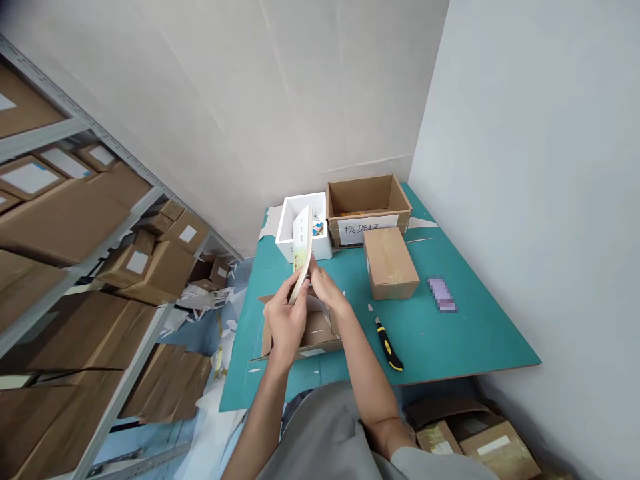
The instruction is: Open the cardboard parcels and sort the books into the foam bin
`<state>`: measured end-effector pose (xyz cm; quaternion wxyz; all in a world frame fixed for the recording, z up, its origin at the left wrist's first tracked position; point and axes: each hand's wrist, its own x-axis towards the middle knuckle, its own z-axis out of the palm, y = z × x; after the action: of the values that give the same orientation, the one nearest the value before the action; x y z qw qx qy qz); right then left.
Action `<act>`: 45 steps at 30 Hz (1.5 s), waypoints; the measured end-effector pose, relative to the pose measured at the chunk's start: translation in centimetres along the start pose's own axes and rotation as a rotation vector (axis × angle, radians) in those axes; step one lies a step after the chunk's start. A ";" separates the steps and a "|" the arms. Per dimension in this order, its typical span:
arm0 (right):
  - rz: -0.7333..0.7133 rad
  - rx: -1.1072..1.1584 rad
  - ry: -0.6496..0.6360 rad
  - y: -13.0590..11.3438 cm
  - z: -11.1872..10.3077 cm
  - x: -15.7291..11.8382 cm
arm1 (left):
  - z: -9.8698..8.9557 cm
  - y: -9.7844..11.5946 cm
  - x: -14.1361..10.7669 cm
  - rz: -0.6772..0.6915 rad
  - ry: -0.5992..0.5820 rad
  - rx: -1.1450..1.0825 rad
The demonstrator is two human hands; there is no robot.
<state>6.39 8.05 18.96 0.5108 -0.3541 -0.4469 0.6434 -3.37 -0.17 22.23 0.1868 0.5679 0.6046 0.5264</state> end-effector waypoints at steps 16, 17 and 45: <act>0.083 0.221 0.291 3.2 -3.8 6.6 | 5.4 -8.2 4.4 0.193 -0.294 0.272; 0.066 0.206 0.325 3.1 -4.6 7.1 | 5.9 -8.3 4.7 0.163 -0.261 0.295; 0.225 -0.303 0.442 11.2 -11.9 -3.8 | -1.3 -18.7 -4.2 -0.427 -0.391 0.071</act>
<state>14.29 5.98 4.25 0.4628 -0.6052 -0.3736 0.5291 -12.43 -0.75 5.27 0.3864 0.5248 0.6808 0.3344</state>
